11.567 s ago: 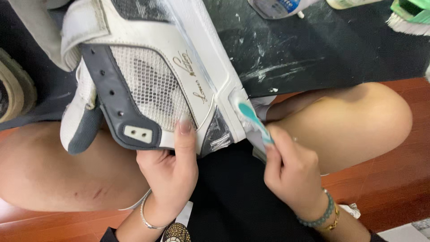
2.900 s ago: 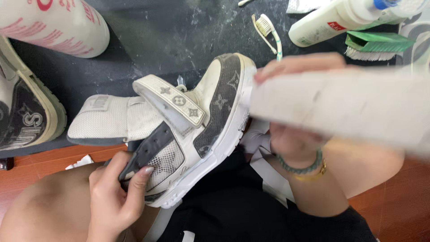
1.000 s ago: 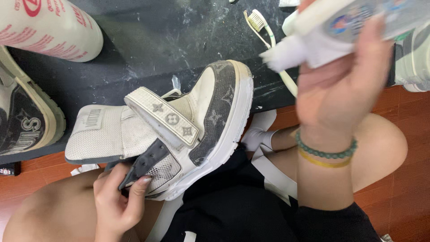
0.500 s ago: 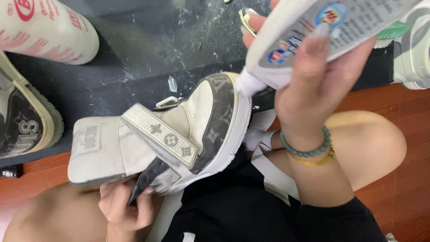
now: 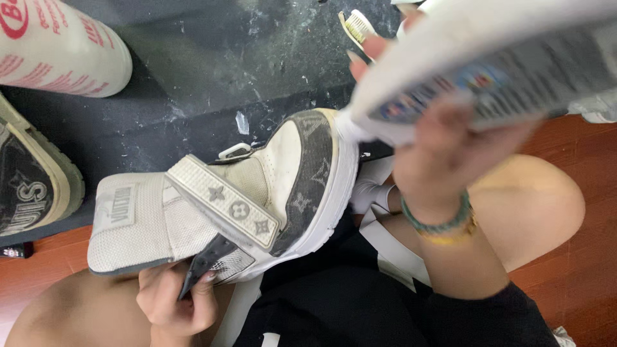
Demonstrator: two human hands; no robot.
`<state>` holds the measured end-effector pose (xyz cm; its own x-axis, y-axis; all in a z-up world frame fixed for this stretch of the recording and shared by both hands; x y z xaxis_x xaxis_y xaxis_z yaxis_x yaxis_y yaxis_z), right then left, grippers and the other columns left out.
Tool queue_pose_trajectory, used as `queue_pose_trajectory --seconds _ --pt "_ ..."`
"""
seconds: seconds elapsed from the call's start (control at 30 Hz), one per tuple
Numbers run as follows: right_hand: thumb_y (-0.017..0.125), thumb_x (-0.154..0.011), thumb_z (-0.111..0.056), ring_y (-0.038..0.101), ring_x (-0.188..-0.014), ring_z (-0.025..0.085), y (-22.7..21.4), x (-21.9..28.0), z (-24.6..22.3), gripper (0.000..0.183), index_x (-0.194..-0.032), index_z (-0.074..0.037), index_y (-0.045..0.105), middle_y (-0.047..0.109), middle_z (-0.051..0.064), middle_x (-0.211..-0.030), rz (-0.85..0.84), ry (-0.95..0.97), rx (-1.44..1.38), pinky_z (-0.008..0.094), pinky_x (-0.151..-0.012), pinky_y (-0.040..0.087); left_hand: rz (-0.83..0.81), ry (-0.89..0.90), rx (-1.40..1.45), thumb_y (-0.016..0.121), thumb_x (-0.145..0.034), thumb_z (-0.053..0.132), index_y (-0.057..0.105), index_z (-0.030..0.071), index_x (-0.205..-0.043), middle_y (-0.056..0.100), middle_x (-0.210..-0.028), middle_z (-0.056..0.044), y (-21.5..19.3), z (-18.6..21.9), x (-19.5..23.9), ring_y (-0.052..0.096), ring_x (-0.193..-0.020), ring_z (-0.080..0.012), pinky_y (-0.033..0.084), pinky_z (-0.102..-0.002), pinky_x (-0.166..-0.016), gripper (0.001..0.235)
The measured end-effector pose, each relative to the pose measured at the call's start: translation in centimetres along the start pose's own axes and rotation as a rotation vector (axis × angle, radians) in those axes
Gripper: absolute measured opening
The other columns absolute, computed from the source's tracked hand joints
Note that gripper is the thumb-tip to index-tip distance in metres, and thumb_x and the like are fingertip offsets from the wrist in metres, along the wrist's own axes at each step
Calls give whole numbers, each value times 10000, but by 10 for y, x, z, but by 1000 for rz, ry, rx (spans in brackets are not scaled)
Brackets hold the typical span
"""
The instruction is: The person cleans a white and grey sneaker by applying liquid cleaner and scrubbing the sole and upper with a toothbrush. They use cotton swabs for detailed cleaning along the sole edges and repeatedly apply more cleaner from a bottle while scrubbing different sections of the shoe.
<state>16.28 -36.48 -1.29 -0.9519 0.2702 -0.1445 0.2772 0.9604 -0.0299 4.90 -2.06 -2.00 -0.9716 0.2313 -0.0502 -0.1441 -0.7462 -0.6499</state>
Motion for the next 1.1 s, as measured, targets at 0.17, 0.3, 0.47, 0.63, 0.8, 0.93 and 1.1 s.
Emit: queue_pose_trajectory --seconds 0.17,0.3,0.47,0.63,0.8,0.93,1.1 --pt "511 -1060 -448 650 -1168 507 2 -7 -3 692 -1566 -129 164 466 380 -1414 -52 -84 -81 625 -908 584 -11 -56 -65 722 -801 57 615 -68 -843 624 -723 -168 1 2 -1 618 -621 -321 455 -356 -619 169" --pt "483 -1021 -542 624 -1189 530 -18 15 -6 763 -1540 -59 202 469 379 -1400 -130 1 -141 649 -932 535 -9 -52 -30 714 -799 56 603 -59 -817 619 -710 -156 2 0 -1 612 -617 -308 455 -354 -631 161" --pt "449 -972 -660 591 -1215 560 -27 17 29 895 -1507 29 249 473 377 -1381 -71 141 -294 679 -962 474 -12 -51 -57 732 -775 65 587 -25 -756 629 -692 -151 1 2 -2 619 -610 -313 449 -372 -657 172" --pt "414 -923 -778 558 -1241 589 -38 42 35 1057 -1474 117 296 478 376 -1363 -162 369 -672 709 -992 412 -9 -54 -48 704 -820 69 615 -58 -863 659 -791 -177 1 6 -5 653 -690 -326 484 -346 -673 161" --pt "514 -997 -557 604 -1158 364 -48 21 53 897 -1508 67 122 508 300 -1352 -64 294 -529 487 -1031 528 -7 -60 -46 727 -794 59 614 -53 -810 640 -721 -163 1 1 1 629 -624 -320 460 -370 -649 160" --pt "559 -1157 -221 693 -1163 336 -18 4 46 678 -1594 -133 48 497 223 -1454 151 14 -34 509 -982 601 -25 -55 -6 717 -794 62 608 -50 -813 646 -739 -158 1 1 -4 637 -637 -317 463 -366 -658 157" --pt "497 -1062 -112 711 -1153 369 -7 -20 42 725 -1580 -134 -9 492 235 -1448 205 237 -373 540 -973 592 0 -99 -56 724 -769 53 630 -56 -795 633 -721 -172 1 -2 4 615 -666 -356 464 -384 -699 147"
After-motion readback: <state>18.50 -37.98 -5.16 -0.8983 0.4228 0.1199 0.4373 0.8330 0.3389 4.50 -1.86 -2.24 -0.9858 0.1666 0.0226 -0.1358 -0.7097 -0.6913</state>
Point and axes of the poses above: each hand's wrist, its own x-axis away from the middle knuckle, its own y-axis out of the palm, z = x × y, the point moved 5 cm from there along -x, towards the middle knuckle
